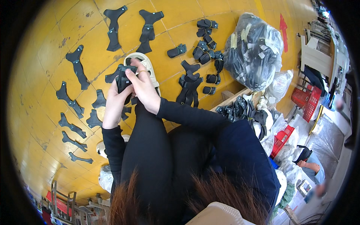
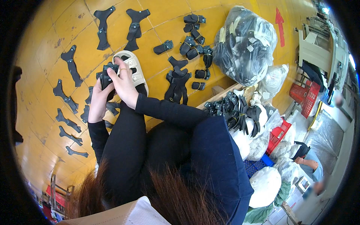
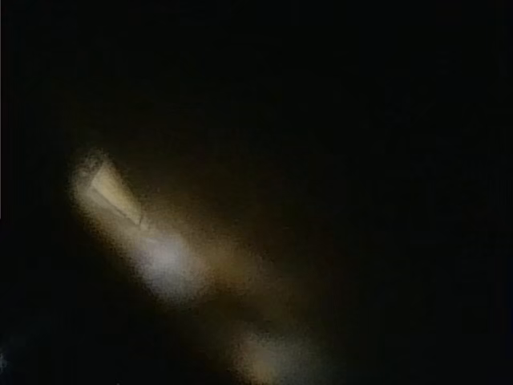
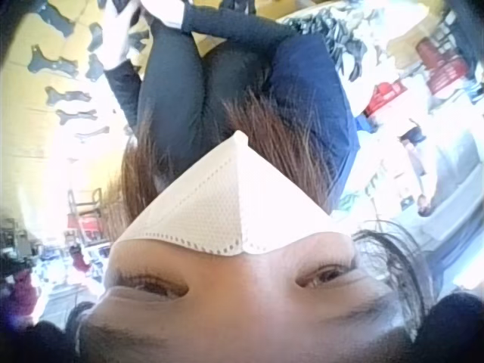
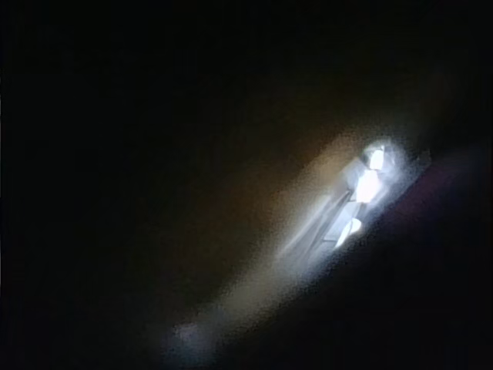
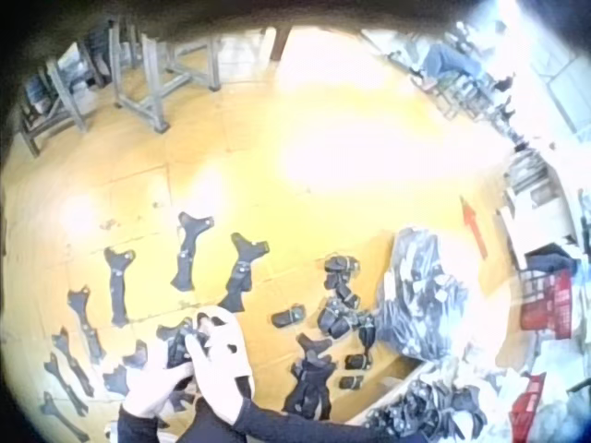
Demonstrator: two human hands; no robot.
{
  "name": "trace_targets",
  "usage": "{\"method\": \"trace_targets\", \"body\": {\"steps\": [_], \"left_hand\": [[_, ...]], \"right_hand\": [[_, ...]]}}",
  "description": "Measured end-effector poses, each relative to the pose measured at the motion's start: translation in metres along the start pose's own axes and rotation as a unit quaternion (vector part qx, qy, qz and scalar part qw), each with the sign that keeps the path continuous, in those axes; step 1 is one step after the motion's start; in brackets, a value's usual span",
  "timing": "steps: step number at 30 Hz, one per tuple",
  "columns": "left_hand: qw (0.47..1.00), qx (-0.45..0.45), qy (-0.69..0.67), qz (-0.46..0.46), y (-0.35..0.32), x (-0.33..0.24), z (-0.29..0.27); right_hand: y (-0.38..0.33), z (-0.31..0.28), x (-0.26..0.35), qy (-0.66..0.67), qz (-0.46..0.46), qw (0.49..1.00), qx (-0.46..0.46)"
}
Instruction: The person sits on the floor and repeatedly picks up small black plastic parts, aligns them into stacks, and places them down. The person handles the parts by hand, organizing them into neat piles on the yellow floor.
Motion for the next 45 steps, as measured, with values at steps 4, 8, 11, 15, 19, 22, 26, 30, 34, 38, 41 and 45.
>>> {"method": "trace_targets", "body": {"steps": [4, 8, 11, 15, 19, 22, 26, 30, 34, 38, 41, 45], "left_hand": [[0.999, 0.032, -0.017, 0.01, -0.005, -0.012, 0.007], [0.997, 0.036, -0.065, -0.014, -0.003, -0.008, 0.002], [0.997, 0.014, -0.07, -0.029, 0.001, 0.004, -0.011], [0.988, 0.009, -0.151, -0.029, 0.004, 0.011, -0.016], [0.964, -0.015, -0.267, -0.006, 0.006, 0.011, -0.018], [0.969, -0.043, -0.243, -0.015, -0.001, 0.0, -0.017], [0.978, 0.011, -0.209, -0.024, -0.002, -0.002, -0.014], [0.975, 0.024, -0.217, -0.037, 0.002, 0.01, -0.023], [0.963, 0.008, -0.262, -0.054, -0.01, 0.0, -0.014], [0.964, -0.002, -0.261, -0.057, -0.006, 0.005, -0.019], [0.96, -0.012, -0.271, -0.064, -0.003, 0.012, -0.024], [0.958, -0.036, -0.277, -0.067, -0.003, 0.015, -0.025]], "right_hand": [[0.011, -0.007, 0.039, -0.068, -0.15, 0.986, -0.002], [0.019, -0.002, 0.036, -0.109, -0.125, 0.972, 0.165], [0.017, 0.001, 0.044, -0.268, -0.202, 0.913, 0.231], [0.016, 0.007, 0.044, -0.25, -0.148, 0.905, 0.311], [0.008, 0.017, 0.06, -0.387, -0.348, 0.816, 0.251], [0.001, 0.021, 0.059, -0.463, -0.402, 0.728, 0.307], [0.007, 0.02, 0.053, -0.442, -0.345, 0.766, 0.315], [0.01, 0.018, 0.06, -0.452, -0.353, 0.748, 0.335], [0.005, 0.02, 0.062, -0.45, -0.382, 0.736, 0.331], [0.005, 0.023, 0.056, -0.448, -0.39, 0.732, 0.333], [0.003, 0.023, 0.057, -0.427, -0.395, 0.745, 0.327], [0.001, 0.024, 0.059, -0.429, -0.413, 0.736, 0.321]]}}
Point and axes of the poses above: each hand's wrist, its own y-axis towards the middle knuckle, its own z-axis out of the palm, x = y × z, the point moved 4 cm from there along y, towards the middle knuckle, and after that the axes turned 9 degrees about -z, right-handed, at the moved point
